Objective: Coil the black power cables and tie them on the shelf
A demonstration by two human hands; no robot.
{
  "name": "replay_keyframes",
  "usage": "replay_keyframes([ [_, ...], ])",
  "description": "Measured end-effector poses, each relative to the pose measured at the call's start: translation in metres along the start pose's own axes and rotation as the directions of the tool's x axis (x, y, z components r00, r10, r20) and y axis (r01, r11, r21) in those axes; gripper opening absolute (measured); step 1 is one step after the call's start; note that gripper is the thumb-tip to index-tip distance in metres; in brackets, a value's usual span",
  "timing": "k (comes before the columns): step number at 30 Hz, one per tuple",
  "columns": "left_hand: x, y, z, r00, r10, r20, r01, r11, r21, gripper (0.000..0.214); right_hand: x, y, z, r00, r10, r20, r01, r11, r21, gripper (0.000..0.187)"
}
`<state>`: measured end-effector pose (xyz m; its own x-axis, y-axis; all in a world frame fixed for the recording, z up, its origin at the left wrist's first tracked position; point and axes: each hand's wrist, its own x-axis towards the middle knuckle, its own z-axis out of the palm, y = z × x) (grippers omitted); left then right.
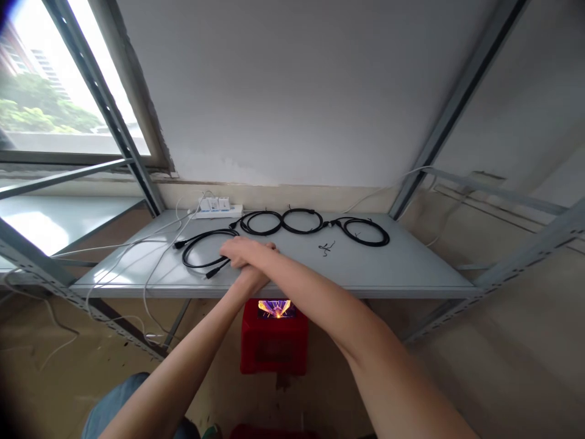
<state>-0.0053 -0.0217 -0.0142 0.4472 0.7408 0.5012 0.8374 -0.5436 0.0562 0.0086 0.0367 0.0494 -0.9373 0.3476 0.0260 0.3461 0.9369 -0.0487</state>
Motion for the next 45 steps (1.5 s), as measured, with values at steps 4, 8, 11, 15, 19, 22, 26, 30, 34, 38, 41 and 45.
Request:
replay_keyframes([
  [4,-0.018,0.023,-0.004,0.963,0.265,0.048,-0.265,0.964,-0.003,0.024,-0.048,0.013,-0.013,0.991,0.126,0.05,-0.123,0.991,-0.051,0.028],
  [8,-0.051,0.044,-0.027,0.89,0.442,-0.11,-0.44,0.897,0.041,0.024,-0.093,0.025,-0.005,0.992,0.122,-0.034,-0.123,0.992,-0.023,0.022],
  [11,-0.06,0.036,-0.052,0.957,0.2,-0.211,-0.188,0.979,0.075,0.036,-0.117,0.025,0.011,0.981,0.116,-0.156,-0.111,0.993,0.04,0.018],
  [15,-0.058,0.006,-0.071,0.999,-0.015,-0.05,0.016,1.0,0.026,0.06,-0.136,0.005,0.014,0.958,0.038,-0.285,-0.027,0.999,0.044,0.021],
  [19,-0.066,-0.011,-0.072,0.975,-0.123,0.187,0.1,0.987,0.126,0.029,-0.147,-0.011,0.003,0.957,0.057,-0.284,-0.041,0.997,0.062,0.01],
  [22,-0.075,-0.018,-0.071,0.954,-0.131,0.268,0.09,0.983,0.163,0.022,-0.155,-0.008,0.0,0.972,0.084,-0.221,-0.069,0.995,0.076,0.011],
  [26,-0.083,-0.034,-0.075,0.968,-0.037,0.248,0.016,0.996,0.084,0.031,-0.168,0.006,0.006,0.971,0.102,-0.216,-0.098,0.995,0.028,0.015],
  [30,-0.083,-0.051,-0.085,0.97,0.077,0.229,-0.079,0.997,0.003,0.04,-0.176,0.017,0.014,0.972,0.068,-0.224,-0.075,0.997,-0.024,0.013],
  [34,-0.078,-0.06,-0.094,0.949,0.177,0.26,-0.189,0.982,0.022,0.046,-0.176,0.021,0.017,0.969,-0.012,-0.246,-0.026,0.989,-0.147,0.018],
  [38,-0.068,-0.07,-0.1,0.936,0.213,0.281,-0.236,0.97,0.051,0.043,-0.172,0.017,0.016,0.969,-0.088,-0.23,0.012,0.949,-0.314,0.033],
  [41,-0.053,-0.082,-0.104,0.948,0.212,0.238,-0.233,0.97,0.064,0.037,-0.169,0.012,0.014,0.968,-0.121,-0.221,0.017,0.907,-0.422,0.035],
  [45,-0.026,-0.095,-0.111,0.95,0.233,0.208,-0.274,0.942,0.193,0.026,-0.162,0.011,0.014,0.952,-0.083,-0.295,-0.081,0.86,-0.503,0.035],
])
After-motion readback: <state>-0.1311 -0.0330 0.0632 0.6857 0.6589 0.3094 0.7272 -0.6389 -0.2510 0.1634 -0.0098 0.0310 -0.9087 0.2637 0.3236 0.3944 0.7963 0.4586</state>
